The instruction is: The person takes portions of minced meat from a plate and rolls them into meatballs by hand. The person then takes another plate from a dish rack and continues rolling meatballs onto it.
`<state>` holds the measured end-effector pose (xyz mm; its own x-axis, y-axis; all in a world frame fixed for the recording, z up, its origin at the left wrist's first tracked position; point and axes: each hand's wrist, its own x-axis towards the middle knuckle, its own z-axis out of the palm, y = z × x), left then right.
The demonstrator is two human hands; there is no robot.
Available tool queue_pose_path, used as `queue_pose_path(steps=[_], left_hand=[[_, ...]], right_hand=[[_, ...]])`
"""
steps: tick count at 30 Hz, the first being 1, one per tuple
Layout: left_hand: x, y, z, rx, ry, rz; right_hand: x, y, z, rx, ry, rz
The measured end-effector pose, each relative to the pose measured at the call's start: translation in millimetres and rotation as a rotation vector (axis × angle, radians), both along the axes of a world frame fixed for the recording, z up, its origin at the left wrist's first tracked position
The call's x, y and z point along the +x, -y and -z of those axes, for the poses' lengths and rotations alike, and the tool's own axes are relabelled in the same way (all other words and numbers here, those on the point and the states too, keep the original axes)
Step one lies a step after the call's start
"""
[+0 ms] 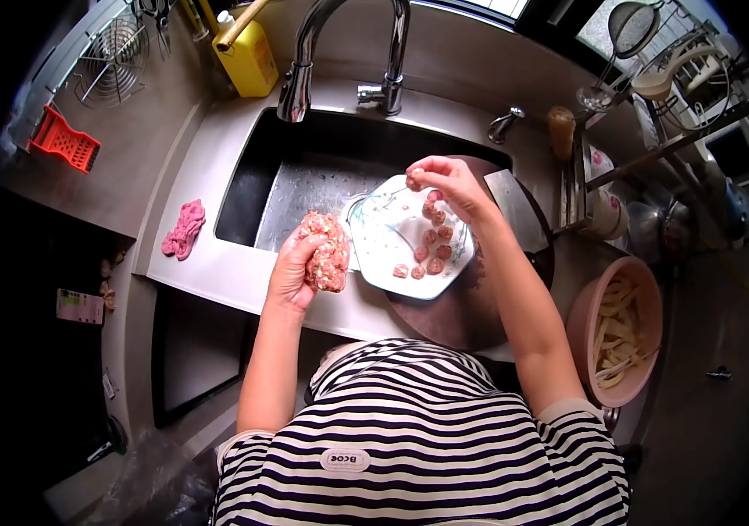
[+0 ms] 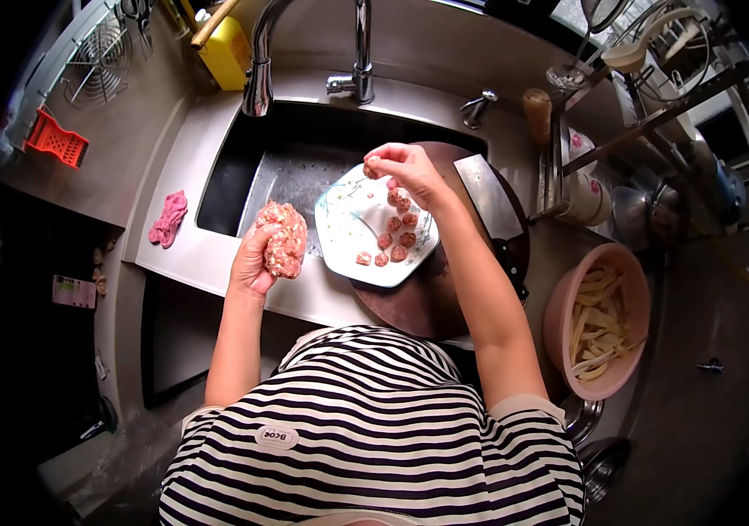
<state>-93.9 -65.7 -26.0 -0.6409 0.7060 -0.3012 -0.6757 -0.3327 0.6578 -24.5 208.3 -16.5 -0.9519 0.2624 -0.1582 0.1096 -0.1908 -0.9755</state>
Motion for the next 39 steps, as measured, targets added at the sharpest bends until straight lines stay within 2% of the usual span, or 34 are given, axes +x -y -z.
queue_pose_path(steps=[1,3,5,7,8,9,11,12,15,19,22,25,26,29,31,35,39], left_hand=[[0.3,-0.5,-0.9,0.000,0.003,0.000],[2.4,-4.3,-5.5,0.004,0.002,-0.002],[2.1,-3.9,-1.5,0.005,0.010,0.003],[4.0,-7.9,-2.4,0.011,0.011,0.012],[4.4,-9.7,-3.2,0.016,0.012,0.016],[3.9,-10.3,-2.6,0.014,0.013,0.026],[3.2,-11.8,-0.5,0.014,0.014,0.043],[3.4,-12.0,-1.4,0.007,0.012,0.038],[3.5,-9.9,-3.6,-0.005,0.009,0.029],[1.3,-4.1,0.9,0.007,0.002,0.034],[2.4,-2.7,-0.3,-0.007,-0.002,-0.007],[2.5,0.3,-2.4,-0.010,0.005,-0.025],[2.6,1.3,-2.0,-0.010,0.006,-0.021],[3.3,-0.7,-2.3,-0.025,0.014,-0.028],[2.3,-3.9,1.2,-0.012,0.008,-0.004],[6.2,-12.3,-3.5,-0.002,0.015,0.021],[7.6,-13.8,-6.7,-0.011,0.017,0.048]], right_hand=[[4.8,-2.6,1.4,-0.271,-0.045,0.056],[14.6,-1.0,6.1,-0.567,-0.129,0.092],[16.4,-2.4,14.8,-0.603,0.027,0.062],[8.9,11.0,21.6,-0.009,0.143,0.107],[5.9,15.6,21.0,0.269,0.155,0.027],[2.2,18.2,26.1,0.767,0.117,0.003],[-0.7,28.0,22.4,1.339,0.116,-0.083],[-3.9,28.2,26.7,1.364,0.129,-0.177],[-12.7,31.6,44.0,1.540,0.038,-0.196],[-20.2,35.9,25.9,1.550,0.117,-0.381],[-17.3,29.7,21.1,1.294,0.045,-0.297],[-4.8,20.7,-9.7,0.454,0.184,-0.197],[0.9,12.4,-2.4,0.122,0.070,-0.128],[19.7,8.2,2.3,-0.485,-0.091,0.024],[26.8,11.3,4.7,-0.848,-0.173,0.029],[24.8,8.8,28.7,-1.064,-0.237,0.197],[21.6,11.8,23.7,-1.075,-0.123,0.280]])
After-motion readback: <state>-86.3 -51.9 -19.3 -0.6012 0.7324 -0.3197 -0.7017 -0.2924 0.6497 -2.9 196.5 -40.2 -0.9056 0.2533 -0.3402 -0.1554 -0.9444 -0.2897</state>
